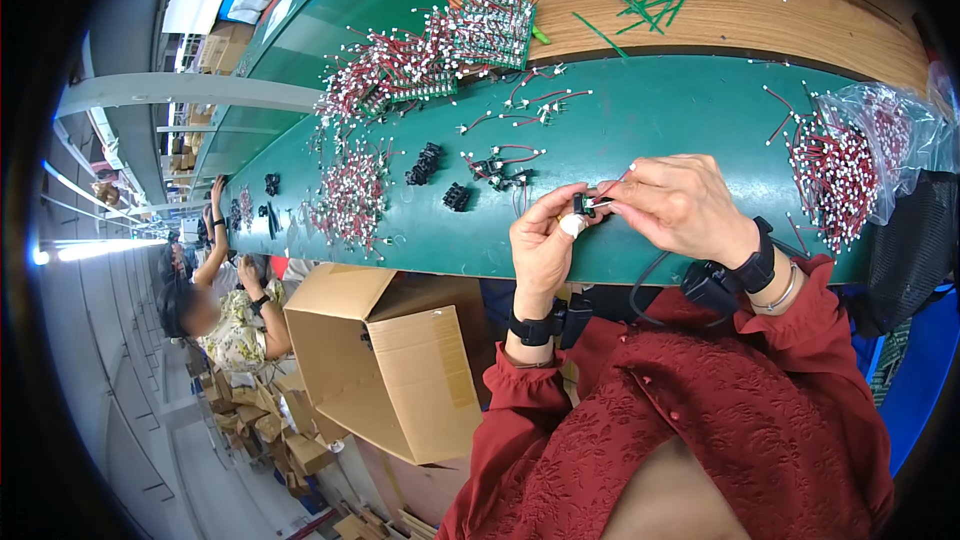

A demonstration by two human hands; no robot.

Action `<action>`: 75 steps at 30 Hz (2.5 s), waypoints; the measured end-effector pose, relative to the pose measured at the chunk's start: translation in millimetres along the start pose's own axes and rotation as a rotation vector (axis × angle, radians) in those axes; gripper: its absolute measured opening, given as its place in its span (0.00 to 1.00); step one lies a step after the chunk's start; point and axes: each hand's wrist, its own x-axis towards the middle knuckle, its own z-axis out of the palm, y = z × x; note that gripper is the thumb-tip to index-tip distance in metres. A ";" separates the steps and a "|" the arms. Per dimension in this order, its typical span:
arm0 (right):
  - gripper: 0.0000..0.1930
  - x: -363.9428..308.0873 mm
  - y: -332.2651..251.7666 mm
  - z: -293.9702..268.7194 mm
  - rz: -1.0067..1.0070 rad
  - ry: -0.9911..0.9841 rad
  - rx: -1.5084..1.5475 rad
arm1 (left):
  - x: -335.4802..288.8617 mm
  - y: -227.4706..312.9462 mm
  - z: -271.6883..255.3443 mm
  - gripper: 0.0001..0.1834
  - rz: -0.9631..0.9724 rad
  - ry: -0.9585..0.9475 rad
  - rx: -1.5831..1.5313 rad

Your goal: The person assembles small electronic components at a workstation, inserting wires into black plastic housings and securing them with a tool. Completed units are placed into a cardboard box. The person handles wires, connectors, and housings throughout the task.

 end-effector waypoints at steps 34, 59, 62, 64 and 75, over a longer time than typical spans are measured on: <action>0.09 -1.4 -1.5 -7.7 -0.007 -0.120 0.118 | -22.0 -7.6 10.9 0.19 0.114 0.195 0.319; 0.06 8.8 3.7 -10.5 0.088 0.073 0.060 | -22.3 24.5 2.2 0.20 0.054 0.195 -0.072; 0.05 7.9 4.2 -7.0 0.082 0.060 0.056 | -28.5 50.8 -10.2 0.20 0.045 0.234 -0.237; 0.05 6.3 3.9 -4.4 0.077 0.032 0.061 | -26.7 68.3 -18.4 0.20 -0.010 0.351 -0.118; 0.06 3.9 3.1 -0.4 0.016 -0.043 0.015 | 37.6 68.7 -6.0 0.47 0.032 0.322 1.920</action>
